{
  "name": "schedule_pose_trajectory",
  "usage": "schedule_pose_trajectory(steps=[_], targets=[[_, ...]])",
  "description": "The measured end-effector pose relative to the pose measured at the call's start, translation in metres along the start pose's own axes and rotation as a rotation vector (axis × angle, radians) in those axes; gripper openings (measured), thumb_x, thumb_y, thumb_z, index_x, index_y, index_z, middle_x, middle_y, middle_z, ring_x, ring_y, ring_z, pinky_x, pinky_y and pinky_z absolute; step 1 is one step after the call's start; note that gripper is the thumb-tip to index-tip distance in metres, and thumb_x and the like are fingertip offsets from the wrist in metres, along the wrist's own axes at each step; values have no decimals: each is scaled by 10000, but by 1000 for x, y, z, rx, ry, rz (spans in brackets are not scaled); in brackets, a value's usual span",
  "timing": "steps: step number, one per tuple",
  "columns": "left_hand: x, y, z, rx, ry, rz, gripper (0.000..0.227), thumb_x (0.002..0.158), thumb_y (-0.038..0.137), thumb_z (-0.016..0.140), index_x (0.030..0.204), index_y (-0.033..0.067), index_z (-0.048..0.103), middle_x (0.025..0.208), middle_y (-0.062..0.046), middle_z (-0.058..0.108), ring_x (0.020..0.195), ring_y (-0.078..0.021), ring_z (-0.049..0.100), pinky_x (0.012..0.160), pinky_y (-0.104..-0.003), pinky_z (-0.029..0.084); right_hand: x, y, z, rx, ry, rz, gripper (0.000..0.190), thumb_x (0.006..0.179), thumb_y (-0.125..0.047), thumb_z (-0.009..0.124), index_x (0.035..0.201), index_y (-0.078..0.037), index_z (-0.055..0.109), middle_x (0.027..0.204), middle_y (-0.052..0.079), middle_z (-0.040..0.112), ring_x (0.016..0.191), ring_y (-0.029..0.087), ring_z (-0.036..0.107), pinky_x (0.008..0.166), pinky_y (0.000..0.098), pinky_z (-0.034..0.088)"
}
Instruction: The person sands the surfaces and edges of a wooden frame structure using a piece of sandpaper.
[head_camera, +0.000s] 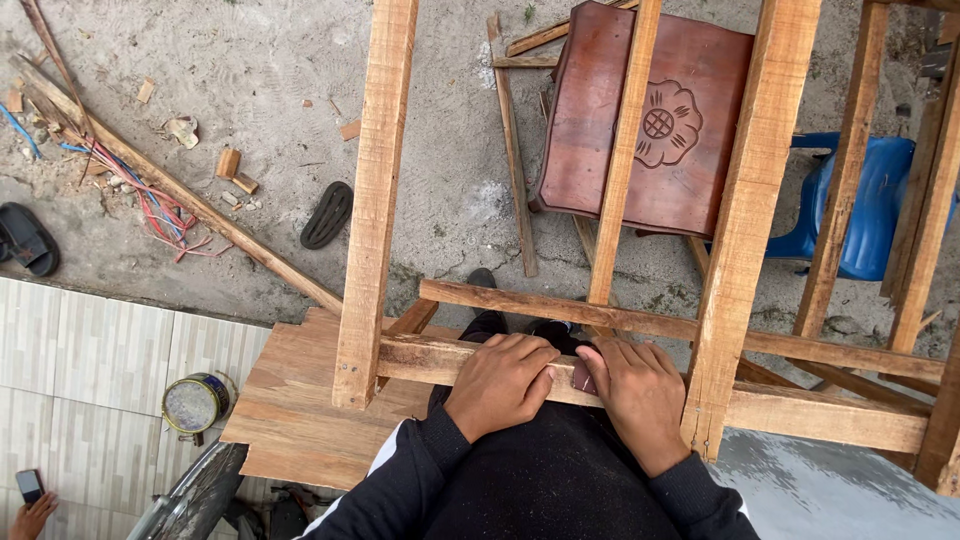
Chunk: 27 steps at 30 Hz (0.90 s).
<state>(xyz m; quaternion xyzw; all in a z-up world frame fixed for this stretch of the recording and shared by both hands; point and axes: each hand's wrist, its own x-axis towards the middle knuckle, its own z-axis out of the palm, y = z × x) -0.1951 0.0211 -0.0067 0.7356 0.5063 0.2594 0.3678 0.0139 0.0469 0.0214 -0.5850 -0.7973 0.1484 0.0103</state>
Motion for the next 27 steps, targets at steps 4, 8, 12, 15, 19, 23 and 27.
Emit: schedule_pose_trajectory(steps=[4,8,12,15,19,23,27], targets=[[2,1,1,6,11,-18,291,974,226,582,1117,26,738,1098,-98,737,1004,-252,690,903,-409,508,-5,0,-5,-40,-32,-124,442,976,-424,523,1097,-45,717,1022,105,755,981,280,704,973,467,483],[4,6,1,18,-6,-109,280,980,290,605,1039,59,752,1007,-78,735,962,-246,694,869,-403,510,-1,5,-12,14,-153,-170,519,985,-484,475,1146,-35,680,1072,135,739,1017,307,707,919,466,499],[3,7,5,54,108,-124,292,978,333,633,995,65,748,964,-72,722,913,-255,686,841,-400,529,8,11,-18,11,-255,-247,700,896,-616,528,1209,-4,658,1056,186,735,862,319,738,733,437,581],[2,6,12,54,204,-132,301,989,341,637,986,59,742,952,-80,719,900,-253,691,810,-394,537,10,12,-15,-40,-521,-155,661,896,-642,504,1225,-87,645,977,106,745,814,237,761,648,371,619],[-3,6,5,-39,305,-122,257,1004,284,633,964,50,731,921,-74,721,880,-251,686,801,-382,541,18,1,-2,4,-410,-296,539,959,-546,497,1166,-76,664,959,102,753,788,246,757,636,373,605],[-4,5,-7,-203,420,-73,219,1028,225,628,982,27,710,964,-86,715,931,-256,687,830,-369,546,21,9,0,16,-370,-362,486,982,-487,481,1186,-93,679,1031,67,767,854,227,753,733,397,596],[-8,1,-21,-105,364,-25,192,1002,201,634,939,42,721,942,-73,727,931,-254,678,835,-392,489,15,12,-2,25,-415,-230,492,968,-471,497,1286,-149,691,1121,61,759,966,232,731,776,404,584]])
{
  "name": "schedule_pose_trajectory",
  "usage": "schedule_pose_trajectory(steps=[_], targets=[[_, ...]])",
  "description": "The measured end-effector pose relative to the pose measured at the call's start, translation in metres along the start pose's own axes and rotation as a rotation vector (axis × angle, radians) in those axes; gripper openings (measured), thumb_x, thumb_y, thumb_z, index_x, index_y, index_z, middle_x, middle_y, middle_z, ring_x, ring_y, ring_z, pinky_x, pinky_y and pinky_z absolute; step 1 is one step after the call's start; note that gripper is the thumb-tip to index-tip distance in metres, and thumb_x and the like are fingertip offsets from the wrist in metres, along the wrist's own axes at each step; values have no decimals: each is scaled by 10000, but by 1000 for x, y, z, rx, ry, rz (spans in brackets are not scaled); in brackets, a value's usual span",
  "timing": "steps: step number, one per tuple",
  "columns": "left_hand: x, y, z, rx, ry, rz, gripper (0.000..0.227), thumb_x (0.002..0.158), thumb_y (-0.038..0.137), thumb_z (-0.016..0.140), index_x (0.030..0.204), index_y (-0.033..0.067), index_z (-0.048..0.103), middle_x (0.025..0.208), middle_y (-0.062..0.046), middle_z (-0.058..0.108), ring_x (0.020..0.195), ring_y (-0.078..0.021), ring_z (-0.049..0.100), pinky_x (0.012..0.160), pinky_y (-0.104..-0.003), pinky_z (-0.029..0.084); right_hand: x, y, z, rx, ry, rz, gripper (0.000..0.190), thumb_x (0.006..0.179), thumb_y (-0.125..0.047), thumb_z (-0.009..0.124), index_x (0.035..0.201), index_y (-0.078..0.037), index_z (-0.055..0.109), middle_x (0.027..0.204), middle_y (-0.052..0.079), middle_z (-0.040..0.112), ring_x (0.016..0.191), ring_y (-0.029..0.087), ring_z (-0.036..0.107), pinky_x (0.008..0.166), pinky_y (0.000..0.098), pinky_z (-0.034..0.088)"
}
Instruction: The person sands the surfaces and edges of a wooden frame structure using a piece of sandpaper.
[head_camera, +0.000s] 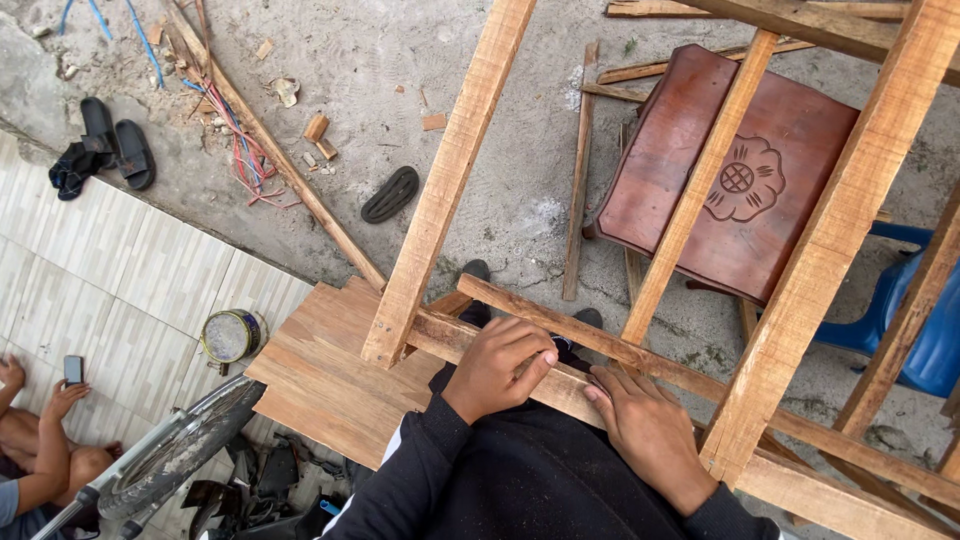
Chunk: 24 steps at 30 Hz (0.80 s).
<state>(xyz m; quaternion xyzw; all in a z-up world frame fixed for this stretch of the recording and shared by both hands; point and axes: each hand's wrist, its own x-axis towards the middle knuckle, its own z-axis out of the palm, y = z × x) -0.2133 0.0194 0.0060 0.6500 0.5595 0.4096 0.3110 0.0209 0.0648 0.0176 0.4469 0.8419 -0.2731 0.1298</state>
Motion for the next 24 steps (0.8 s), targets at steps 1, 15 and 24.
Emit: schedule_pose_trajectory(steps=[1,15,24], targets=[[0,-2,-4,22,-11,-13,191,1002,195,629,945,34,716,950,-77,724,942,-259,674,847,-396,486,4,-7,3,-2,38,-49,498,969,-472,501,1282,-130,681,1140,73,752,975,238,728,779,402,584],[14,-22,-91,147,-65,-13,162,980,164,644,1004,31,734,990,-83,738,931,-254,674,844,-393,511,41,-68,10,101,74,-133,527,1003,-437,502,1341,-45,603,1276,130,689,1140,288,666,956,440,508],[4,-45,-113,142,-279,96,172,986,176,649,994,37,751,971,-74,727,911,-229,675,838,-377,517,38,-67,11,101,-129,88,542,991,-450,458,1424,-163,613,1339,48,671,1200,217,655,1012,401,498]])
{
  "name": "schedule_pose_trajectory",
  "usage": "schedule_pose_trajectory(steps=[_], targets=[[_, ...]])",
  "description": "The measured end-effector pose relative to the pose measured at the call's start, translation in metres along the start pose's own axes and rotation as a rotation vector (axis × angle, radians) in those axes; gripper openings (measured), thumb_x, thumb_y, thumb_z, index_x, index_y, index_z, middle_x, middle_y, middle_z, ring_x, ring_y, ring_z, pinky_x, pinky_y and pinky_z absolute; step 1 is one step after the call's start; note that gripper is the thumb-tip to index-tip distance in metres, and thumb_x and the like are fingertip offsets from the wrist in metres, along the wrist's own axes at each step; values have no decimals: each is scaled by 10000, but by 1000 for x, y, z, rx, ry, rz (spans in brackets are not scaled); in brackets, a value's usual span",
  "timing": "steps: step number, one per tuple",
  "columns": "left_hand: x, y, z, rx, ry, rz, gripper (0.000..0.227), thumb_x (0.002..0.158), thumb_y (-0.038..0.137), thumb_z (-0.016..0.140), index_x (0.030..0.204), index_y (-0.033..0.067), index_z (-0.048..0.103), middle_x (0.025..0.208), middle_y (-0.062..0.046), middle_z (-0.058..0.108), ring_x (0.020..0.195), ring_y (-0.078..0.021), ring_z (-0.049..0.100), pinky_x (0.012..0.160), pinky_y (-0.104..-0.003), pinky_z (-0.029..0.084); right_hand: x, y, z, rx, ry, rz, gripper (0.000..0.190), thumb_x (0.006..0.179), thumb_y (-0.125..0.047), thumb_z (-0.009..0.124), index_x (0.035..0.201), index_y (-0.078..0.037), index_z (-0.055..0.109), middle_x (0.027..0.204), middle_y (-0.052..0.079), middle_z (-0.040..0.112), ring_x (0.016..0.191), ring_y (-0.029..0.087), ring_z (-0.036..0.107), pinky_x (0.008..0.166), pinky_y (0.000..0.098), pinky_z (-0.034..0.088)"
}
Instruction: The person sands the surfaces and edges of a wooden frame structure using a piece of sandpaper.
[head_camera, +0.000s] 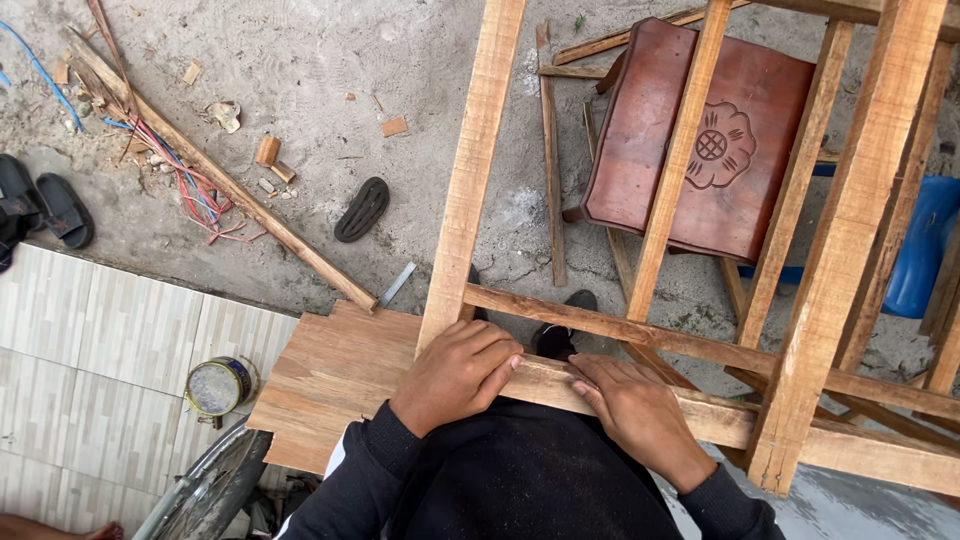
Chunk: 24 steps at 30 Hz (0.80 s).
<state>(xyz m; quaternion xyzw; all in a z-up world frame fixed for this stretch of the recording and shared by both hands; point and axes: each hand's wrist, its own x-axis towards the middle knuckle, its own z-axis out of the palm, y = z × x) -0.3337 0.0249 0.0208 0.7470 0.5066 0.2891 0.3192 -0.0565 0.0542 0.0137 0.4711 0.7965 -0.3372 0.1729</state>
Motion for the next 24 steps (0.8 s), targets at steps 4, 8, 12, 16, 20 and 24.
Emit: schedule_pose_trajectory(steps=[4,8,12,16,20,24], targets=[[-3,-9,-12,-6,50,78,156,976,177,652,987,50,741,973,-61,720,958,-229,678,886,-375,520,16,-38,19,-48,265,-123,486,1002,-440,495,1322,-103,638,1314,74,694,1210,212,658,1035,408,486],[1,-17,-16,-13,-48,106,160,967,183,656,980,55,751,946,-59,716,920,-219,668,853,-367,513,24,-58,22,-51,369,-161,491,984,-425,515,1317,-88,645,1309,84,693,1221,230,636,1022,439,459],[0,-16,-10,84,-168,106,179,976,201,660,927,51,745,904,-45,724,864,-208,662,794,-372,485,12,-58,24,-18,358,-11,463,996,-412,501,1325,-122,649,1322,49,687,1252,201,621,1069,439,433],[1,-16,-7,113,-95,107,180,971,206,647,948,51,736,918,-48,723,893,-195,670,828,-354,486,25,-74,35,-27,414,-110,496,995,-423,508,1334,-85,638,1349,87,667,1270,233,601,1080,461,401],[2,-14,-7,162,-100,83,201,987,222,644,914,55,729,905,-48,729,881,-196,670,828,-354,481,20,-63,30,26,420,-160,478,998,-402,499,1334,-96,648,1361,77,670,1286,239,598,1087,463,404],[2,-3,4,196,-123,14,201,980,222,640,910,61,738,883,-57,728,858,-201,667,823,-367,465,20,-56,31,2,370,-162,482,1005,-410,504,1343,-92,636,1342,92,665,1276,248,593,1081,480,401]])
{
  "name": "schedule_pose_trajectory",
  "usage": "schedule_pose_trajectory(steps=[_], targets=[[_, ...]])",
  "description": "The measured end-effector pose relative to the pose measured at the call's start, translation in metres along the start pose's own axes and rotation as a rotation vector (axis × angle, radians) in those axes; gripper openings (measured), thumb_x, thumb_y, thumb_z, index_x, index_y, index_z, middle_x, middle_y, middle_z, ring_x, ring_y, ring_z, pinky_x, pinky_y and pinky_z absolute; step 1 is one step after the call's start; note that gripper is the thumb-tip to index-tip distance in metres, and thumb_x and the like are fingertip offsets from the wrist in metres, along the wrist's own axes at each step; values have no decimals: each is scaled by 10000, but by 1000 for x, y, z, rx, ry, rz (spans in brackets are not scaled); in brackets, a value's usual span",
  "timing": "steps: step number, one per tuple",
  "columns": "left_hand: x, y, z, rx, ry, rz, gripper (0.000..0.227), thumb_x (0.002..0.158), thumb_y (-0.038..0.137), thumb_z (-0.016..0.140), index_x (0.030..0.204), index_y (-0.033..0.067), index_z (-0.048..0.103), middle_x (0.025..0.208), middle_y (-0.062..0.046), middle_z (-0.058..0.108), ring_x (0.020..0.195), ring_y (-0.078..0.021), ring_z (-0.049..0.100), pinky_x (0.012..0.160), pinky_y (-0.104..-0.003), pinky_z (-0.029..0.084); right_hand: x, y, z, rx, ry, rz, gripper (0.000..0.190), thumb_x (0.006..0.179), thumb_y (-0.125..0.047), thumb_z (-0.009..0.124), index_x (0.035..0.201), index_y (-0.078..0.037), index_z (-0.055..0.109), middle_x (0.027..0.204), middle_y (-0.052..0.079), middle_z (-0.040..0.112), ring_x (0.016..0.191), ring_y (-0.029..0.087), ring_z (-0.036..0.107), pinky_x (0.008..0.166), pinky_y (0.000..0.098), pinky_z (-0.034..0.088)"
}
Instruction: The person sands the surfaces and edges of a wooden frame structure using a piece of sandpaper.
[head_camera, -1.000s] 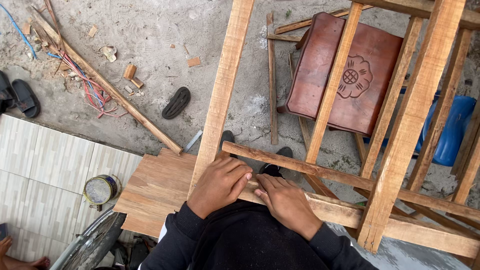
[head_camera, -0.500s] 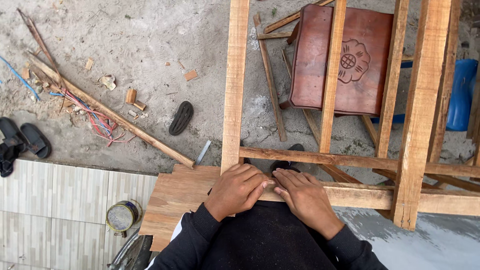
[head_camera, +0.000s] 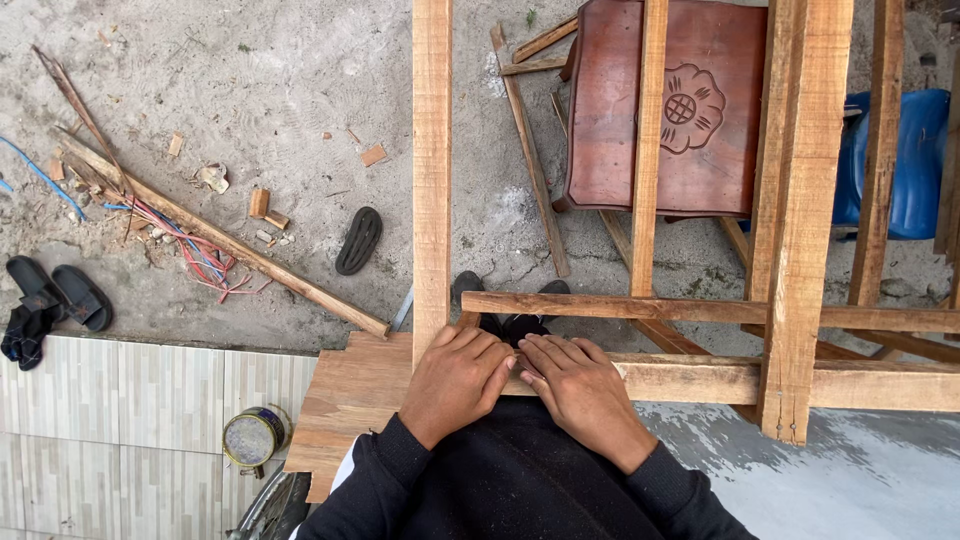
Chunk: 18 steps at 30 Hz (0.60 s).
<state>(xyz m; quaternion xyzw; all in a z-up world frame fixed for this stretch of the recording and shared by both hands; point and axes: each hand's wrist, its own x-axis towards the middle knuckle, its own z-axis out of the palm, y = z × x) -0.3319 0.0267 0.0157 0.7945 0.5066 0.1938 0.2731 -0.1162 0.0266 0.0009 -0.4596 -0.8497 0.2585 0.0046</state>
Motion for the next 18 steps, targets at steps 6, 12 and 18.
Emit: schedule_pose_trajectory(steps=[6,12,18], targets=[[-8,-2,4,37,5,20,156,949,161,622,942,35,715,951,-77,713,884,-217,665,910,-377,470,1,-3,-4,64,6,-44,526,985,-405,538,1365,-49,613,1336,128,667,1246,266,604,1039,473,413],[-4,-6,-6,-13,-94,62,150,953,157,645,919,34,724,902,-79,697,885,-235,661,915,-395,471,1,-11,-9,48,93,28,483,978,-370,566,1327,-43,636,1309,116,685,1230,262,622,1040,450,425],[4,-37,-32,-118,-88,347,165,949,165,661,972,13,719,1030,-87,689,957,-244,650,876,-371,493,10,-35,-7,106,146,138,455,968,-360,584,1275,-37,677,1163,86,737,1061,238,664,970,415,445]])
